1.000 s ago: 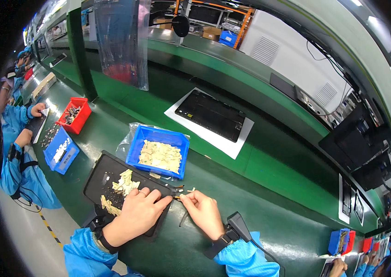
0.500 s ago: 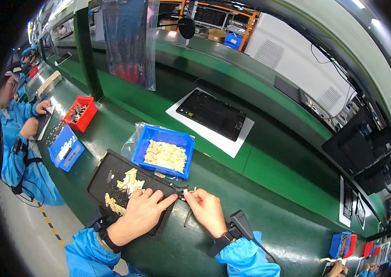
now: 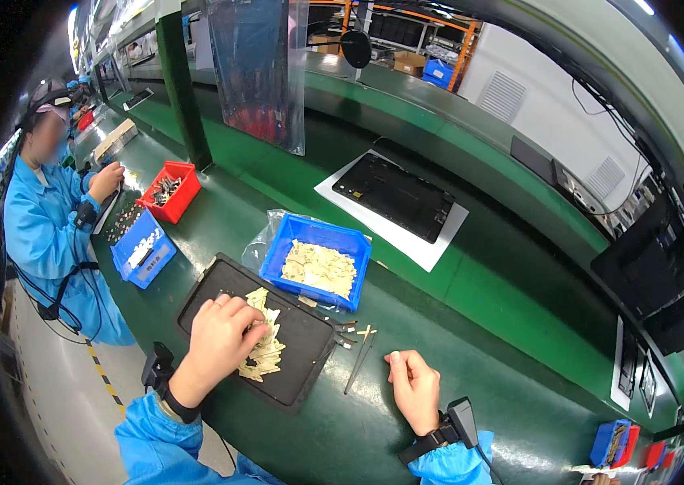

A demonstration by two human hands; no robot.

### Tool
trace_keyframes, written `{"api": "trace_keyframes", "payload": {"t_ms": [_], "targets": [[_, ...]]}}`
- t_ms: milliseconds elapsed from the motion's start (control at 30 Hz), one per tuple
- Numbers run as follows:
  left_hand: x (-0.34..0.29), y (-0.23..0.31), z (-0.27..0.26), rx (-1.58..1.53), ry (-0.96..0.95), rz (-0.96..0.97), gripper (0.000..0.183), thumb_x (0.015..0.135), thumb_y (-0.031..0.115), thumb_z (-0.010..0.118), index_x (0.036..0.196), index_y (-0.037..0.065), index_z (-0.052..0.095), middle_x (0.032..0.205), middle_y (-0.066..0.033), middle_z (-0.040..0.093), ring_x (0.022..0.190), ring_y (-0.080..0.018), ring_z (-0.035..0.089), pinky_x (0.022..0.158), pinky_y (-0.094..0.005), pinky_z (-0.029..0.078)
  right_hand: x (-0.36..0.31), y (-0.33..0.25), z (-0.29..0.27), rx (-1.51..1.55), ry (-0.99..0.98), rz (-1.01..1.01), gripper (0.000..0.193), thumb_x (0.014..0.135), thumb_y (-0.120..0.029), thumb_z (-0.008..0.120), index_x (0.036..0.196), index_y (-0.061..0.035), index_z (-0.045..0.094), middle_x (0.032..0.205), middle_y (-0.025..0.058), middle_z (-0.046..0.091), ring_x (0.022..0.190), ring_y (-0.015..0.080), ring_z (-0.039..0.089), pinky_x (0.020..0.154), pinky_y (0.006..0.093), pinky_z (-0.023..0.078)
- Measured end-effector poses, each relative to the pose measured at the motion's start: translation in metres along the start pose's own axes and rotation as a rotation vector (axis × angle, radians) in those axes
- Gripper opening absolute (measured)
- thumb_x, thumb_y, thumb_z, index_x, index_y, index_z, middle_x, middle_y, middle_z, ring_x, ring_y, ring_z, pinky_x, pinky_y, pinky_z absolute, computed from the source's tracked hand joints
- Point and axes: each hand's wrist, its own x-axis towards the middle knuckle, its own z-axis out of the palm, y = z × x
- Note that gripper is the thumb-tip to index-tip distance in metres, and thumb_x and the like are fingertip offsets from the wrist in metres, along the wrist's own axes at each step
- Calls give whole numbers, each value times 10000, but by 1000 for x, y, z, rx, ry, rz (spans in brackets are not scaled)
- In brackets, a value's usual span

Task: The person assembles internal components into an electronic device by hand, inserting ribbon cables and internal modules from component bins into the device's casing.

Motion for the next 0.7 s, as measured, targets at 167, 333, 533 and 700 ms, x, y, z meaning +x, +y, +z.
{"api": "trace_keyframes", "payload": {"t_ms": [167,333,533,700], "targets": [[-10,11,-1,-61,85,-68,144,727,226,751,742,123,652,737,-8,590,725,-207,563,649,-338,404,1,-2,-1,2,-35,39,259,958,-233,572,863,-5,651,586,17,587,550,59,550,520,242,432],[-34,24,0,-61,-121,-53,209,704,252,775,789,112,645,781,-22,598,768,-229,567,662,-361,415,2,-2,-2,-55,-50,-4,240,946,-235,577,869,-25,664,590,23,600,543,82,569,527,254,442],[-39,18,4,-185,-131,-111,217,704,237,777,827,117,644,775,-18,597,768,-225,580,662,-376,434,3,1,-3,-110,-79,-22,244,933,-255,581,871,-37,672,608,44,629,544,121,600,533,280,452],[-38,18,4,-52,-89,16,129,718,176,751,804,121,671,780,-8,613,756,-213,579,658,-363,439,3,2,-5,-87,-111,10,266,935,-278,575,872,-38,672,614,46,635,549,130,606,533,284,451]]}}
